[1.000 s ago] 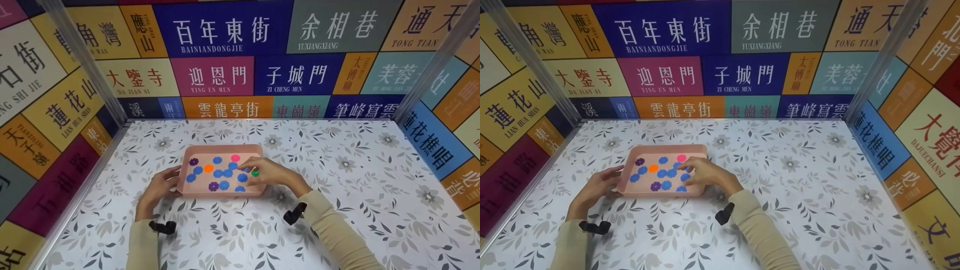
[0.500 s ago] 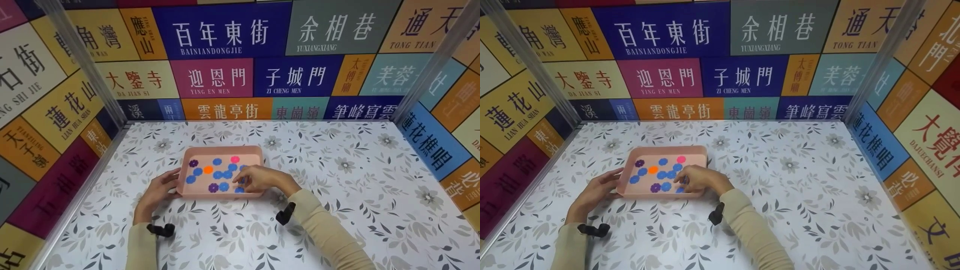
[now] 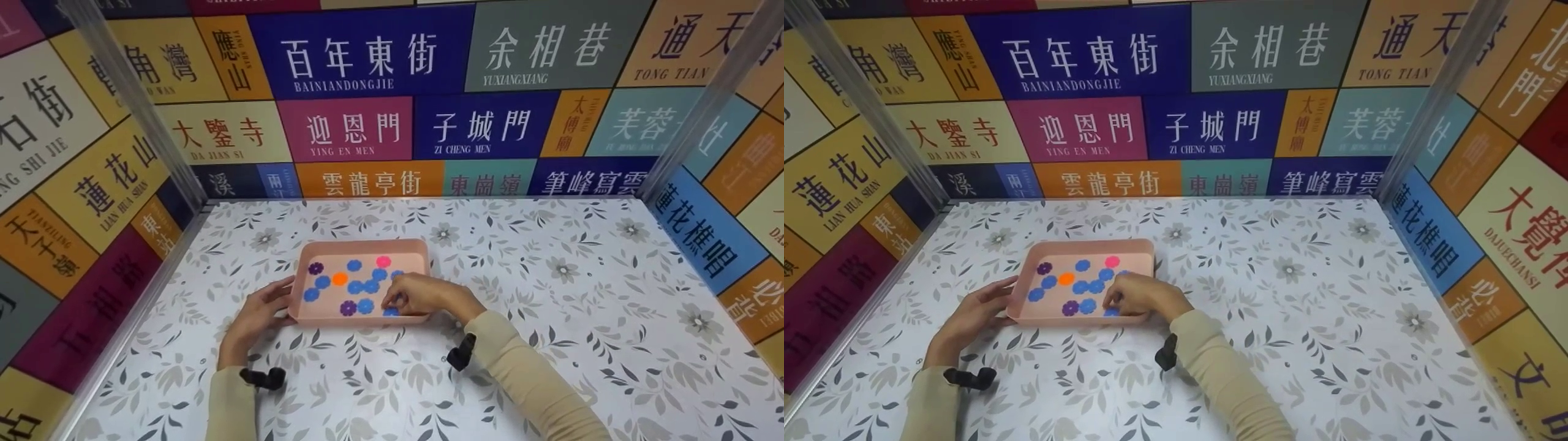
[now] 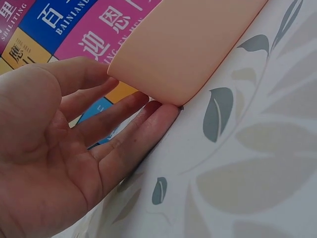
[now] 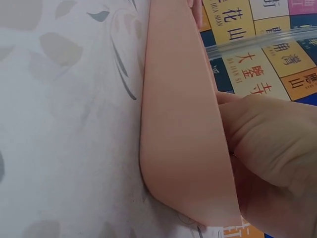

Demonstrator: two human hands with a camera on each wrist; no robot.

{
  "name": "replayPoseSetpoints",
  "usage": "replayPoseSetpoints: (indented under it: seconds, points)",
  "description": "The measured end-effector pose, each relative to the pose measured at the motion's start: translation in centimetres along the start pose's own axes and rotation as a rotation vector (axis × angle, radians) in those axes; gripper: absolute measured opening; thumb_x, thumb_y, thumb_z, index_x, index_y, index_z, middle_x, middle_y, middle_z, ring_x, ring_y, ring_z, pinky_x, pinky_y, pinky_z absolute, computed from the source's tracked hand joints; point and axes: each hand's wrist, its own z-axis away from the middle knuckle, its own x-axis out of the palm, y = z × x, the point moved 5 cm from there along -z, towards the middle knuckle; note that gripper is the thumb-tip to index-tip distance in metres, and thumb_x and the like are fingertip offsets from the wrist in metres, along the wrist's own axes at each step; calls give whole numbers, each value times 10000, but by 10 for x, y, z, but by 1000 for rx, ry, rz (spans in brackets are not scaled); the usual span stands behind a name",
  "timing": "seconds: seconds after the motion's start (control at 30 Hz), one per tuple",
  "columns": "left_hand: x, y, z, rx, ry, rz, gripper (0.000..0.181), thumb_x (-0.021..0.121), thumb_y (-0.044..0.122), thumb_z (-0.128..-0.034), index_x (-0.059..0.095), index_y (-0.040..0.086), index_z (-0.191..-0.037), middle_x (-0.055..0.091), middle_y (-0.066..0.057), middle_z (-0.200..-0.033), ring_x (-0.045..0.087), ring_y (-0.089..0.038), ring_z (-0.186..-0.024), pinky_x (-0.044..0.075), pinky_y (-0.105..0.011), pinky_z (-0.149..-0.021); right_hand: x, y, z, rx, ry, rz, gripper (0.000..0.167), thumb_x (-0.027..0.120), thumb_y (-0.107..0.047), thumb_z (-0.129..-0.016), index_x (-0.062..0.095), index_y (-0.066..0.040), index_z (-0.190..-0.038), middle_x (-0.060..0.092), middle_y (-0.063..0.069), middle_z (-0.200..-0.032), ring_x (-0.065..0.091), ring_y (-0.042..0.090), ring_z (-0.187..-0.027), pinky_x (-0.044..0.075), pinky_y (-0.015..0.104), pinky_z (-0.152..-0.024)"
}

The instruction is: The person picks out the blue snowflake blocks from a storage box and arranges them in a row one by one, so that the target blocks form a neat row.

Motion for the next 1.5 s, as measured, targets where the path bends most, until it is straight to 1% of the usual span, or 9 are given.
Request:
replayPoseSetpoints:
  seconds: [0.13,0.2,0.4,0.47,0.6,0.83,0.93,1.17,1.5]
  points:
    - [0,0,0,35,-17,26,511,537,115,-1026,428,139,-1524,455,-203,-1539,628,-297,-1222,617,-375,-865,0,-1,-1,-58,31,77,293,733,4,-811,789,-95,-1082,694,118,-1065,585,251,-928,436,187,-776]
    - [0,1,0,39,-23,24,515,539,124,-1026,422,137,-1528,447,-206,-1544,628,-296,-1222,616,-375,-871,1,-1,-2,-67,45,87,258,743,-21,-821,796,-100,-1061,676,118,-1032,585,249,-909,435,183,-762]
    - [1,4,1,33,-29,17,516,530,144,-1034,409,146,-1535,433,-197,-1557,607,-314,-1259,609,-387,-895,1,3,-4,13,73,44,181,779,-99,-839,804,-110,-1018,643,83,-961,589,184,-869,460,185,-754]
    - [1,3,1,35,-31,18,515,529,141,-1034,409,145,-1535,436,-199,-1554,607,-312,-1258,609,-386,-894,1,4,-5,43,82,47,180,793,-127,-834,798,-114,-1014,643,69,-972,587,160,-879,477,209,-777]
    - [0,2,1,34,-29,22,508,525,132,-1034,418,146,-1530,450,-199,-1544,615,-306,-1247,609,-381,-892,1,5,-5,64,111,77,192,815,-179,-824,781,-109,-999,649,59,-1000,589,157,-901,503,265,-817]
    - [0,1,-1,33,-27,37,505,537,126,-1025,436,146,-1519,472,-190,-1529,645,-273,-1197,615,-372,-869,1,9,-3,128,130,60,217,806,-218,-835,755,-104,-1013,626,46,-1070,570,153,-936,513,327,-874]
    - [0,0,0,23,-29,47,504,537,125,-1022,441,158,-1516,477,-176,-1528,647,-265,-1193,612,-370,-875,1,11,-3,137,145,75,226,798,-248,-843,751,-115,-1019,623,36,-1078,572,154,-945,516,341,-893]
    - [0,1,0,61,-42,43,504,537,136,-1032,425,128,-1524,462,-208,-1532,630,-304,-1226,613,-385,-881,2,12,-4,108,192,115,290,799,-298,-839,754,-106,-1052,631,54,-1088,613,190,-963,541,364,-910]
    - [0,-2,-1,31,-29,34,504,528,148,-1032,428,170,-1525,464,-168,-1542,623,-282,-1235,606,-376,-900,-1,14,-2,164,248,37,317,813,-307,-827,751,-94,-1053,613,25,-1055,599,164,-948,536,341,-892]
